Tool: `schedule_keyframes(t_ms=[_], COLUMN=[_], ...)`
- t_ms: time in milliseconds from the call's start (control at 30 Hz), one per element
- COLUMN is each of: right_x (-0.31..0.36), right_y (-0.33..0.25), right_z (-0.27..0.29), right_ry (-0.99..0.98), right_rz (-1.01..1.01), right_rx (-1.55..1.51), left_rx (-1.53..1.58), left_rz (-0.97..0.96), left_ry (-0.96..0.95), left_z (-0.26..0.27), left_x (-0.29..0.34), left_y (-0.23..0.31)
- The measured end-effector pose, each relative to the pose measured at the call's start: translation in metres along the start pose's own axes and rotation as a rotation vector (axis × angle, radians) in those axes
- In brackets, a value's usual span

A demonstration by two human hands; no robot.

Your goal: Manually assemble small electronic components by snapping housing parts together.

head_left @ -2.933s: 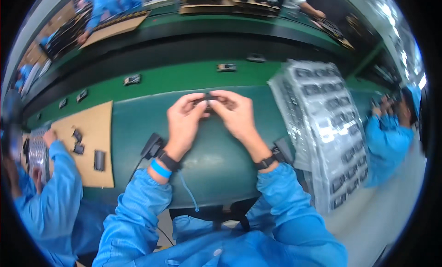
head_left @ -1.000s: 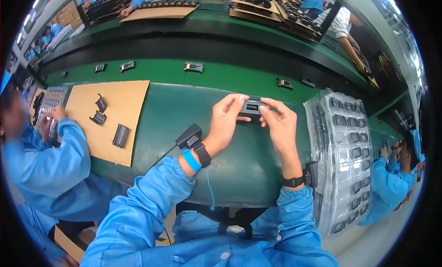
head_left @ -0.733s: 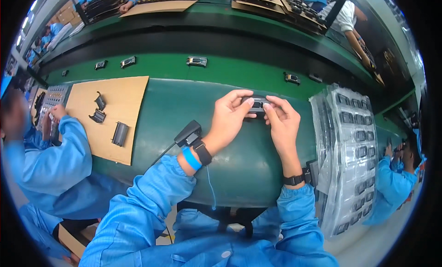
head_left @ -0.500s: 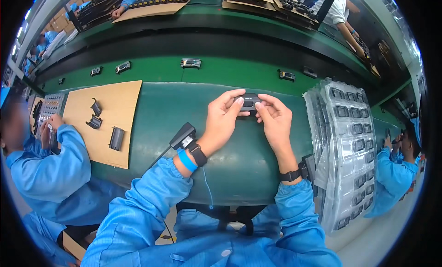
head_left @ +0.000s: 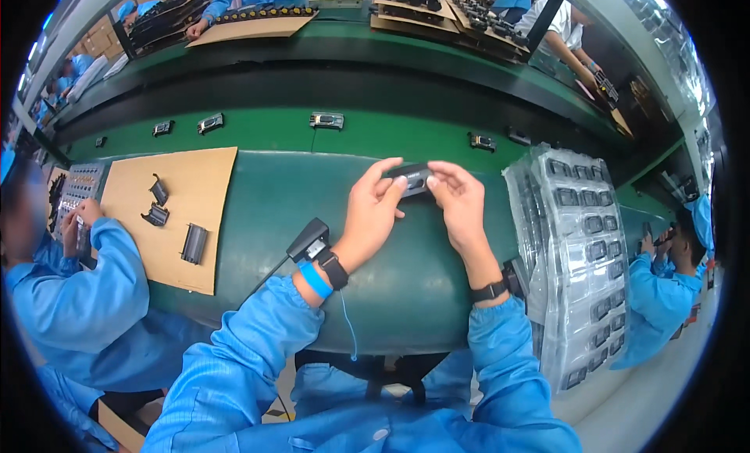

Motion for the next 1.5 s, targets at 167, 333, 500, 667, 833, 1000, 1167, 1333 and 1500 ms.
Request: schedule_keyframes(t_ms=[167, 333, 500, 667, 833, 1000, 1167, 1333, 1500], right_x=[-0.106, -0.126, -0.126, -0.089, 0.012, 0.027, 0.018, 0.021, 0.024], right_y=[0.010, 0.004, 0.004, -0.019, -0.031, -0.024, -0.004, -0.005, -0.010], right_z=[0.050, 0.049, 0.099, 0.060, -0.029, -0.024, 0.003, -0.002, -0.002], right_ry=[0.324, 0.306, 0.460, 0.436, 0.042, -0.060, -0.026, -0.016, 0.026], right_rz=[0.087, 0.372, 0.055, 0.381, 0.546, 0.197, -0.051, -0.030, -0.030], right_rx=[0.375, 1.570, 1.538, 1.274, 0.809, 0.292, 0.101, 0.096, 0.058], left_rx=[0.066, 0.018, 0.022, -0.022, 0.117, 0.224, 0.092, 0.108, 0.128], left_rz=[0.037, 0.040, -0.009, 0.073, -0.073, -0.021, -0.006, -0.007, -0.006], left_ry=[-0.013, -0.030, -0.069, -0.058, 0.031, 0.014, -0.033, -0.034, -0.039], left_z=[-0.009, -0.002, -0.013, -0.005, -0.005, 0.002, 0.000, -0.002, -0.005], left_x=[0.004, 0.007, 0.008, 0.005, 0.003, -0.005, -0.007, 0.000, 0.001], left_y=[0.004, -0.006, -0.001, -0.009, -0.005, -0.012, -0.011, -0.003, -0.003])
Point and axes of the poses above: each hand's wrist, its own x-axis away from the middle knuckle, its own z-axis out of the back of the hand, y = z × x, the point moved 5 cm from there along -x, towards the middle knuckle, and after that the axes turned 3 degrees about y, right-handed, at the moved point
